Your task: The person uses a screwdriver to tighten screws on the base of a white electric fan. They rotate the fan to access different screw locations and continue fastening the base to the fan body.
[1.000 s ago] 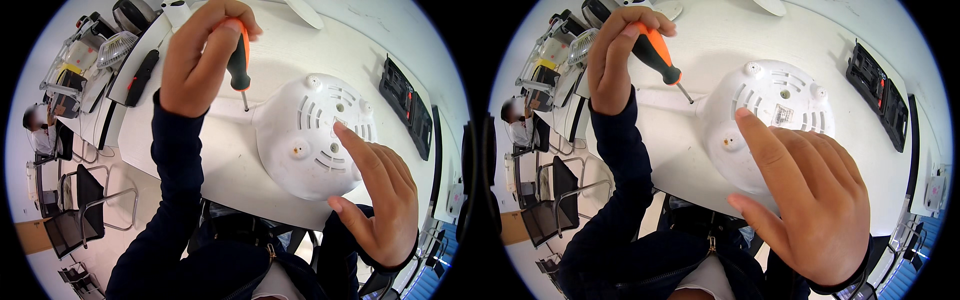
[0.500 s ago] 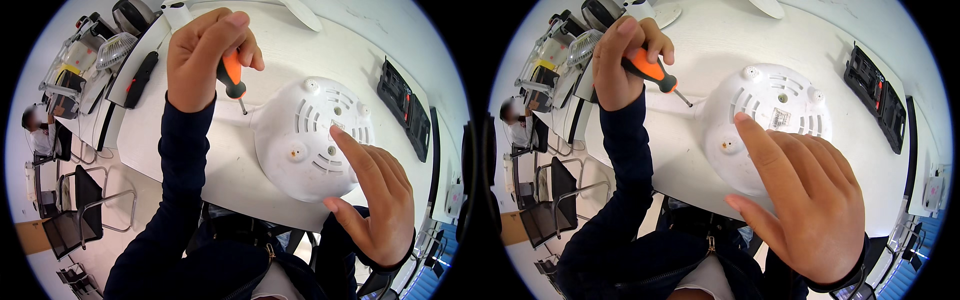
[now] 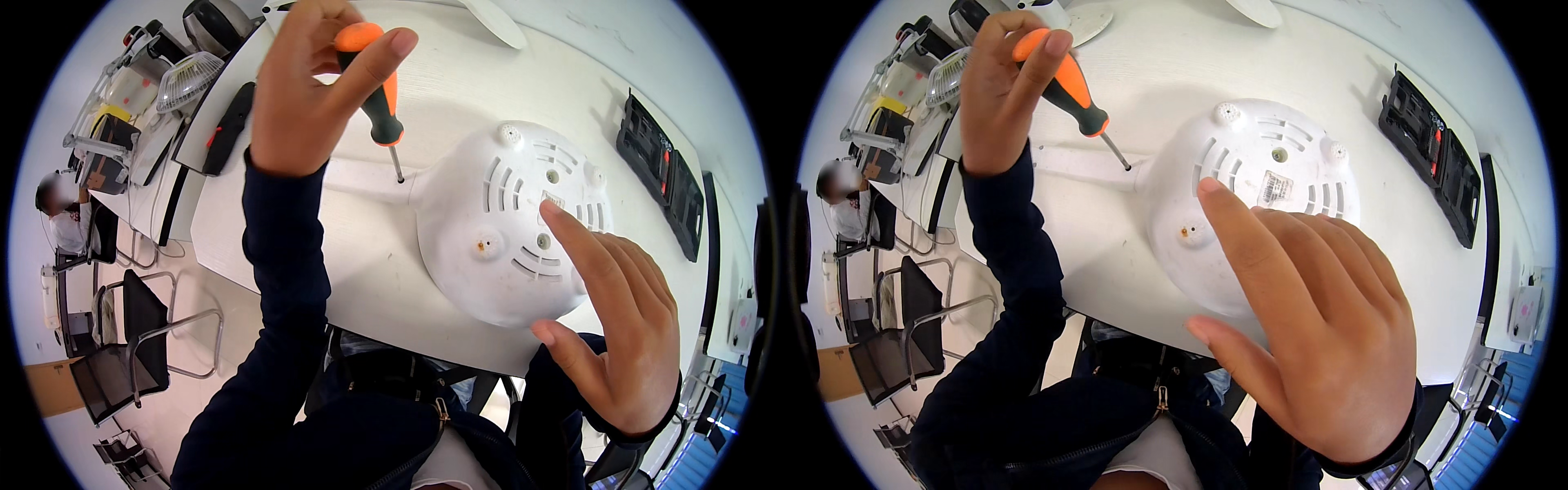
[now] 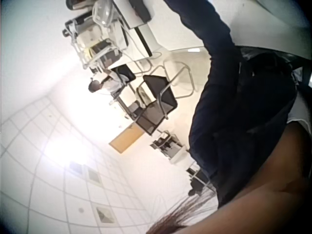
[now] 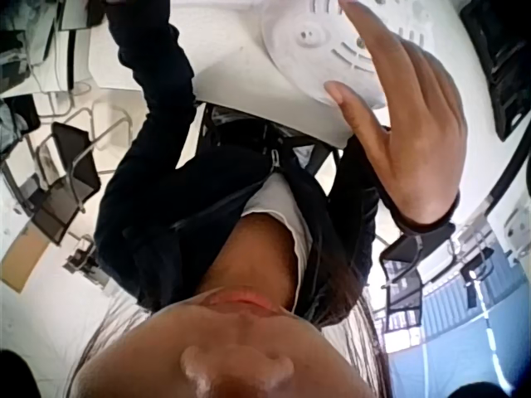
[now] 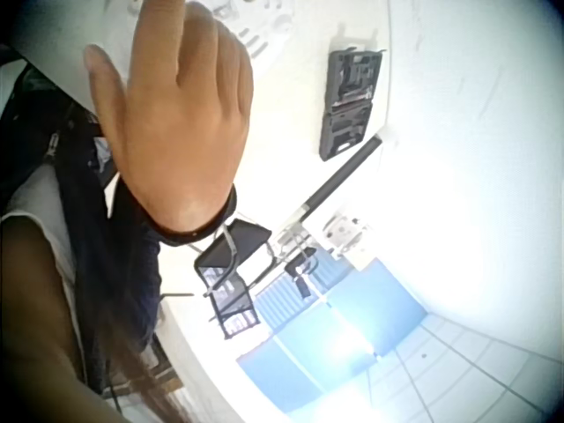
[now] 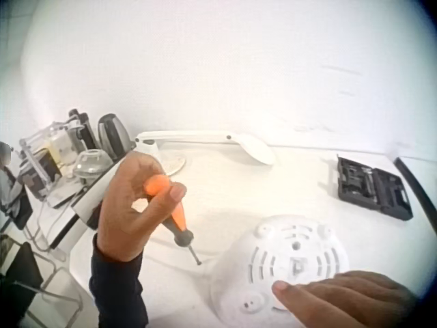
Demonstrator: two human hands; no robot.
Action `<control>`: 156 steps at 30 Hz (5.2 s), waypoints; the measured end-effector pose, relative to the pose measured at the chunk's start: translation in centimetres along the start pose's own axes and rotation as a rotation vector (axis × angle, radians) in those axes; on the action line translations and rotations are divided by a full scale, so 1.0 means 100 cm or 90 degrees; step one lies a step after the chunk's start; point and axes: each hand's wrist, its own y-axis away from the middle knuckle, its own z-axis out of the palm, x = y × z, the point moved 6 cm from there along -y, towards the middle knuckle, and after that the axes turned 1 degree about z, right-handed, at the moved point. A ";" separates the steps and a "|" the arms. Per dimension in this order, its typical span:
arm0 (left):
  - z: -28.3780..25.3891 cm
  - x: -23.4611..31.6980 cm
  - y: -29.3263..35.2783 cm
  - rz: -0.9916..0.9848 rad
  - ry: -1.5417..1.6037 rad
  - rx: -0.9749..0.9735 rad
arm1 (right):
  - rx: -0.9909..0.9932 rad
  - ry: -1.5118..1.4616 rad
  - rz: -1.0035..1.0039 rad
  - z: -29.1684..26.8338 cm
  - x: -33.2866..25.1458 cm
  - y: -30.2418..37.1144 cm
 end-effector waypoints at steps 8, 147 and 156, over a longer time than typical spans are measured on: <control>-0.020 0.004 0.004 -0.019 -0.096 -0.021 | 0.002 -0.015 0.000 -0.001 -0.001 0.000; -0.014 0.010 0.000 0.100 0.048 -0.141 | -0.003 0.001 0.016 0.000 -0.001 -0.001; -0.011 0.004 -0.002 0.100 0.028 -0.077 | -0.021 0.007 0.064 -0.005 0.010 0.004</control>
